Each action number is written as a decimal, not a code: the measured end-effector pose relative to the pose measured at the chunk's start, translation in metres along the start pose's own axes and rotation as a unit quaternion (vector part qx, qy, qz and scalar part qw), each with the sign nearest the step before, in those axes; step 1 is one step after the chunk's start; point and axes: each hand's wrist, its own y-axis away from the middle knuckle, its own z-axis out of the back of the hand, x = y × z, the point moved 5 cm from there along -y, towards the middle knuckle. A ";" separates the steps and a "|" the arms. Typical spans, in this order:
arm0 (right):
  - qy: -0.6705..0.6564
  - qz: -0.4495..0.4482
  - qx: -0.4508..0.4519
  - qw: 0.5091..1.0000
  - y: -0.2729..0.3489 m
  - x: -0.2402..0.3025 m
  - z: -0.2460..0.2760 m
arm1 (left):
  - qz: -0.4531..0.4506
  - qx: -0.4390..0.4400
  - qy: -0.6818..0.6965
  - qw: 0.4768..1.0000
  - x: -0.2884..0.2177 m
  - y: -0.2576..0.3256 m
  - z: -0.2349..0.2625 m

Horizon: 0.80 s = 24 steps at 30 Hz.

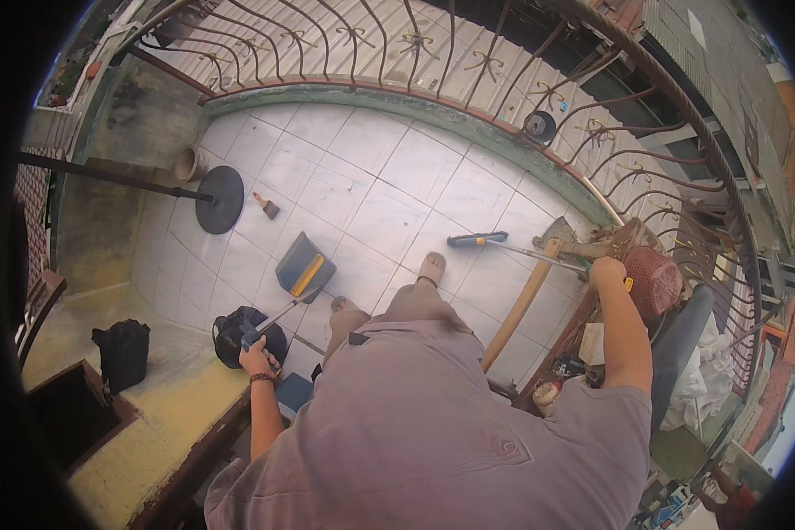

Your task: The person sweeps debris into a dustpan on a tiled balcony, empties it into a trash bag, and then moves inside to scrub a floor corner with a brush. They handle a broom, dustpan, trash bag, and brush during the cleaning process.

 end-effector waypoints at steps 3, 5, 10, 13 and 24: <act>-0.064 0.144 0.214 0.964 0.022 0.064 -0.004 | -0.015 -0.025 -0.028 0.999 0.023 -0.002 0.011; -0.308 0.123 0.248 0.910 0.048 0.094 -0.011 | -0.037 -0.034 -0.034 0.998 0.047 -0.007 0.021; -0.359 0.184 0.230 0.886 0.130 0.181 0.030 | -0.225 -0.081 -0.101 0.966 0.111 -0.010 0.059; -0.323 0.236 0.146 0.905 0.220 0.256 0.066 | -0.135 -0.045 -0.122 0.982 0.138 -0.012 0.081; -0.171 0.412 0.039 0.894 0.357 0.576 0.132 | -0.144 0.009 -0.110 0.983 0.130 0.002 0.156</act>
